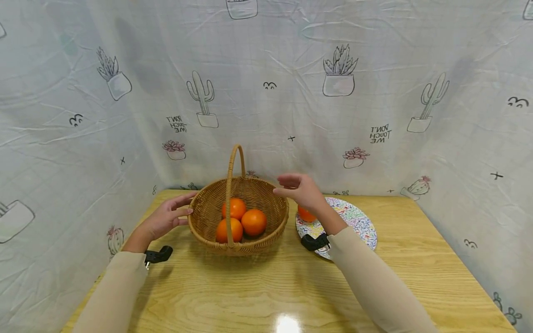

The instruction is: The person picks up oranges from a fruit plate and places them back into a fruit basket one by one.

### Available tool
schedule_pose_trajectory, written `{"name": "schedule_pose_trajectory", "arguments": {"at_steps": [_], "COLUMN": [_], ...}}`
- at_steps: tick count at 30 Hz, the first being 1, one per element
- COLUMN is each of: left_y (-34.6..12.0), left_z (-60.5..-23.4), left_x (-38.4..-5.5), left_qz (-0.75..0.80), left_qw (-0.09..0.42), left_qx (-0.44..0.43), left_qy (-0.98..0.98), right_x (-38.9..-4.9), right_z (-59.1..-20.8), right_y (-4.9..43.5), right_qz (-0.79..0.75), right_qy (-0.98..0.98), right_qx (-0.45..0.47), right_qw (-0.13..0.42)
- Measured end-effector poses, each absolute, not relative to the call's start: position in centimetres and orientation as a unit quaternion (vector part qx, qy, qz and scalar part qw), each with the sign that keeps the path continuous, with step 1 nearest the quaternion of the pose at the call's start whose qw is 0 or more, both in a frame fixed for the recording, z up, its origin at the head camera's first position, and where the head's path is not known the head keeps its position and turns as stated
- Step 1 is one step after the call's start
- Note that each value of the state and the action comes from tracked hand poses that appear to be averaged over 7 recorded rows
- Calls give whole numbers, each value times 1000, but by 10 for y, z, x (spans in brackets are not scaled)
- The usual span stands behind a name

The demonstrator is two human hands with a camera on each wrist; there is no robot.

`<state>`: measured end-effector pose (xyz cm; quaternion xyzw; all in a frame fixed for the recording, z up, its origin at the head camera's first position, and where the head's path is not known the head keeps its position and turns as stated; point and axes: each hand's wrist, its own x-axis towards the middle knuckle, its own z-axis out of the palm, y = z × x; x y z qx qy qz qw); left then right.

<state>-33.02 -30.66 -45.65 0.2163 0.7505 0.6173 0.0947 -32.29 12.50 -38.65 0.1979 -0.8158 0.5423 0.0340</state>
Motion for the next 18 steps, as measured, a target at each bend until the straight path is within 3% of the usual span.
{"name": "schedule_pose_trajectory", "arguments": {"at_steps": [18], "left_y": [-307], "left_z": [-463], "left_x": [-328], "left_qz": [613], "left_qw": [80], "left_qx": [220], "left_qy": [755], "right_x": [-319], "right_z": [-429], "right_y": [183], "right_qz": [603], "right_qy": [-779], "right_qx": [119], "right_qw": [122]}}
